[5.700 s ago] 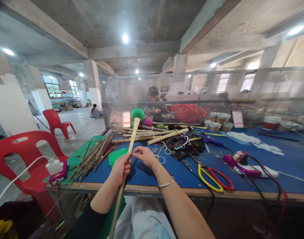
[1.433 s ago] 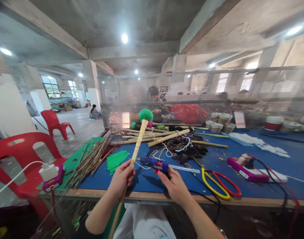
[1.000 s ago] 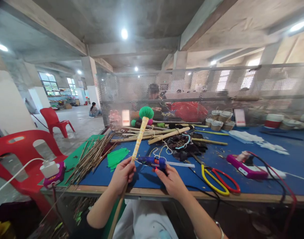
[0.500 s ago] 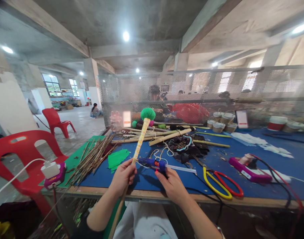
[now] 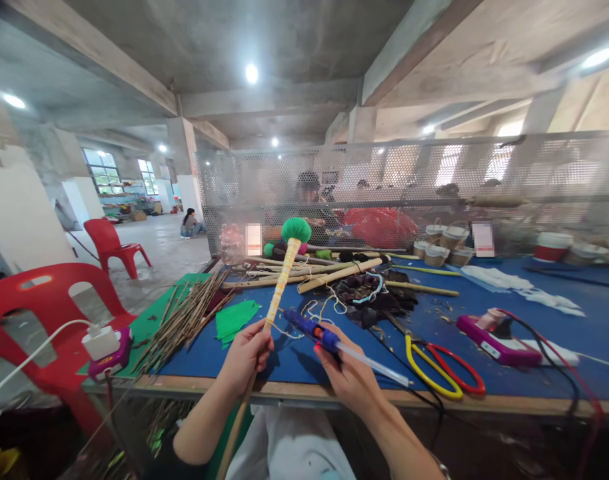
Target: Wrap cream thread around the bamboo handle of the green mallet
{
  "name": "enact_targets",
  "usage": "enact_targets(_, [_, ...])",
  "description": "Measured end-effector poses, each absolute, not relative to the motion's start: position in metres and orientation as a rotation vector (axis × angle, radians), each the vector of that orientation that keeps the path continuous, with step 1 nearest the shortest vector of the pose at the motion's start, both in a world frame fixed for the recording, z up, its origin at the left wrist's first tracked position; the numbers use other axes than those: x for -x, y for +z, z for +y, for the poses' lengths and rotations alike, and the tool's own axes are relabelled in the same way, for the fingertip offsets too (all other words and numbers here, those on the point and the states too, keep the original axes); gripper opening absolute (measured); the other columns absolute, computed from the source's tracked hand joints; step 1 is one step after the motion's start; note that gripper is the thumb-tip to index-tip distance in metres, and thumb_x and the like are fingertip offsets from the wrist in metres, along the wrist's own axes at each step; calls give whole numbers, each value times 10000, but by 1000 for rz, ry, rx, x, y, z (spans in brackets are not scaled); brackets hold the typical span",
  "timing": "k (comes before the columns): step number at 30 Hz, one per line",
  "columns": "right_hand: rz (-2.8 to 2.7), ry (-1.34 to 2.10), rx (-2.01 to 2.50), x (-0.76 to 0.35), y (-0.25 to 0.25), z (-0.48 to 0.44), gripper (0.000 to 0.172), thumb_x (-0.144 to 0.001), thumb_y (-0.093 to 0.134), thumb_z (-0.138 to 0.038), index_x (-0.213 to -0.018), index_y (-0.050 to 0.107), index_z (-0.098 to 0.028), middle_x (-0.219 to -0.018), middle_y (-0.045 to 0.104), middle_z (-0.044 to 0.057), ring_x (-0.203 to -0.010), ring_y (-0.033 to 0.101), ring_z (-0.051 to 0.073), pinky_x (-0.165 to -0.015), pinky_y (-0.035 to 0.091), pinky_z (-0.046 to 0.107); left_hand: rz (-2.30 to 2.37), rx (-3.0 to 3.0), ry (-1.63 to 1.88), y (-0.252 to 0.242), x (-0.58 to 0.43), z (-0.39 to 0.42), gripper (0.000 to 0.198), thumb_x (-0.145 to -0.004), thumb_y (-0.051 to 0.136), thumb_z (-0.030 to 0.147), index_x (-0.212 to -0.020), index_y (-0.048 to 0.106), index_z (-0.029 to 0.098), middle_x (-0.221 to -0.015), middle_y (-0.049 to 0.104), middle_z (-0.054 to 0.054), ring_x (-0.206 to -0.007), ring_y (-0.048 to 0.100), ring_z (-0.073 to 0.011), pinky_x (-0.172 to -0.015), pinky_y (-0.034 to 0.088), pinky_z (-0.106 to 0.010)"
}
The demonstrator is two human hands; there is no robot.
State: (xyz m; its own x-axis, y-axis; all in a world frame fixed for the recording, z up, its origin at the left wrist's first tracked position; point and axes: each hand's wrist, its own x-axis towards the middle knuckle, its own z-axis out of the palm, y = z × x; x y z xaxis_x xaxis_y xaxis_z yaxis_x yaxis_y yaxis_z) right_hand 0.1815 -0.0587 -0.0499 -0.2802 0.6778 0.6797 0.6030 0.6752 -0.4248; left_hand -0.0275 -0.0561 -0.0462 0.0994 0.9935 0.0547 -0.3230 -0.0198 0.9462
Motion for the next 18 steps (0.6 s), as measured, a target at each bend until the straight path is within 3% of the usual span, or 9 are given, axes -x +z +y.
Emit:
enact_targets(5, [-1963, -33, 973, -197, -46, -62, 420, -775, 493, -275, -1176, 413, -183, -1124, 535, 117, -970, 548, 215, -835, 438, 317, 874, -1044, 1301, -48, 28, -55, 306, -694, 595, 355, -915, 552, 149, -574, 484, 45, -349, 284, -14, -306, 201, -137])
enact_targets(8, [-2059, -95, 1052, -232, -34, -55, 413, -757, 510, -296, -1147, 463, -170, -1098, 559, 127, -995, 535, 247, -854, 415, 353, 873, -1039, 1298, -48, 28, -55, 328, -682, 610, 383, -906, 558, 150, -576, 480, 45, -360, 286, -12, -314, 203, -132])
enact_targets(13, [-1742, -143, 1602, -319, 12, -14, 451, -778, 508, -356, -1155, 485, -110, -870, 643, 154, -746, 598, 237, -663, 411, 309, 891, -986, 1318, -48, 28, -56, 396, -679, 620, 383, -984, 540, 144, -574, 491, 43, -358, 296, -14, -311, 203, -131])
enact_targets(18, [-1701, -292, 1924, -397, 44, 58, 458, -731, 546, -180, -1165, 508, -38, -926, 637, 215, -777, 607, 221, -612, 337, 295, 913, -960, 1302, -51, 28, -58, 406, -692, 618, 387, -1013, 543, 151, -573, 492, 44, -355, 295, -12, -308, 219, -129])
